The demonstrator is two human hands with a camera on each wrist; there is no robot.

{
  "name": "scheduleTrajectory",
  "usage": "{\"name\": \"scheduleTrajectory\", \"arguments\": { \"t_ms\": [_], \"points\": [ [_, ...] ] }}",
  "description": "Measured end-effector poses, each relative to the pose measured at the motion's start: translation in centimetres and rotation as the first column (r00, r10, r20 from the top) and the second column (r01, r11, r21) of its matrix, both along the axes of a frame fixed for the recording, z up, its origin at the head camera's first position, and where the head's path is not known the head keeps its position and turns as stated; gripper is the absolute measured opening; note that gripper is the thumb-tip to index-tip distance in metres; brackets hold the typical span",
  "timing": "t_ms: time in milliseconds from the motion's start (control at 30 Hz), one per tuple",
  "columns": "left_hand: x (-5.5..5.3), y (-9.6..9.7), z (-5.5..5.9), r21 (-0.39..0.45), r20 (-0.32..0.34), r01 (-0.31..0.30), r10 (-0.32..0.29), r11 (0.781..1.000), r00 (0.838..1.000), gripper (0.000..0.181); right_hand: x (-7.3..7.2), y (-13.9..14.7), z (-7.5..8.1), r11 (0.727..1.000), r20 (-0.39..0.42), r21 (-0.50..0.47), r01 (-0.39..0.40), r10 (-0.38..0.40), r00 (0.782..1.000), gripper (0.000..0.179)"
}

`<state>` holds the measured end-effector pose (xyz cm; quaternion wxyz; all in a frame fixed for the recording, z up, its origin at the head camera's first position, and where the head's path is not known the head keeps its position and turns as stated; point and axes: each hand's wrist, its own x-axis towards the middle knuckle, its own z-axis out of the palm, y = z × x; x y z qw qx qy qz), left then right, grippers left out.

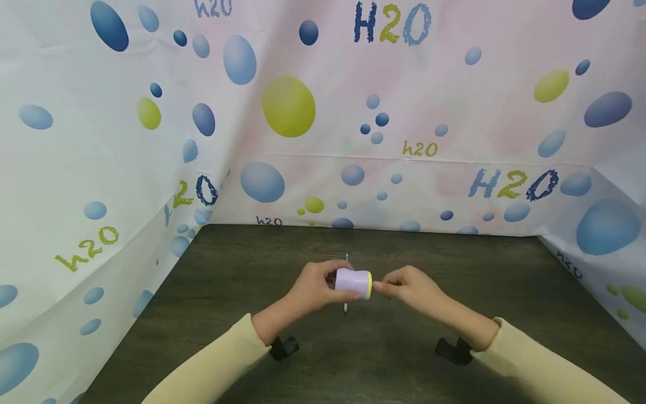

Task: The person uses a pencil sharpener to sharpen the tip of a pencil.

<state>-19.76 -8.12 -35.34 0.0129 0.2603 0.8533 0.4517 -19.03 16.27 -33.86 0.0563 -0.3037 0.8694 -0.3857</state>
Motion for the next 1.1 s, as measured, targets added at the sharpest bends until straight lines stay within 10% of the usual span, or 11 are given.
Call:
{"name": "scheduleTrajectory", "arguments": {
  "t_ms": [167,333,400,533,600,633,700,767,800,967,1100],
  "points": [
    [-0.1,-0.1,-0.1,-0.076,-0.148,0.039,-0.050,0.996,0.988,0.039,-0.8,0.9,0.2,0.995,0.552,-0.099,-0.024,0.075,0.830,0.044],
    [-0.7,0.1,-0.1,0.079,0.159,-0.035,0.022,0.996,0.987,0.041,-0.5,0.5,-0.4,0.995,-0.109,0.086,-0.039,0.048,0.993,0.056],
    [-1.1,0.1,0.0,0.162,0.315,-0.081,0.026,0.983,0.949,0.041,-0.5,0.3,-0.9,0.987,-0.567,0.156,0.048,0.050,0.822,0.056],
    [-1.4,0.2,0.3,0.238,0.487,-0.107,-0.023,0.965,0.873,0.040,-0.9,0.0,-1.8,0.982,-0.978,0.062,0.178,0.024,0.206,0.045],
    [-1.3,0.3,0.5,0.241,0.493,-0.101,-0.032,0.965,0.870,0.039,-1.0,-0.2,-1.9,0.983,-0.989,0.029,0.179,0.002,0.148,0.043],
    [-1.2,0.3,0.5,0.235,0.467,-0.090,-0.031,0.968,0.884,0.038,-0.8,-0.3,-1.8,0.984,-0.976,0.038,0.173,0.000,0.217,0.045],
    [-1.0,0.2,0.6,0.199,0.364,-0.063,-0.014,0.978,0.931,0.038,-0.5,-0.2,-1.3,0.991,-0.823,0.089,0.096,0.019,0.567,0.046],
    [-0.8,0.1,0.5,0.123,0.190,-0.019,-0.004,0.992,0.982,0.040,-0.3,0.0,-0.5,0.998,-0.356,0.033,-0.048,0.056,0.933,0.047],
    [-0.7,0.1,0.5,0.083,0.100,-0.003,-0.005,0.997,0.995,0.040,-0.3,0.2,-0.1,0.997,-0.046,-0.042,-0.070,0.068,0.997,0.046],
    [-0.5,-0.4,0.2,-0.026,-0.146,0.037,-0.041,0.999,0.988,0.039,-1.0,0.8,0.9,0.986,0.678,-0.164,-0.012,0.122,0.725,0.038],
    [-0.7,-0.3,0.1,0.072,0.090,-0.011,0.004,0.997,0.996,0.041,-0.5,0.6,0.1,0.994,0.196,-0.038,-0.105,0.110,0.974,0.047]
  ]
}}
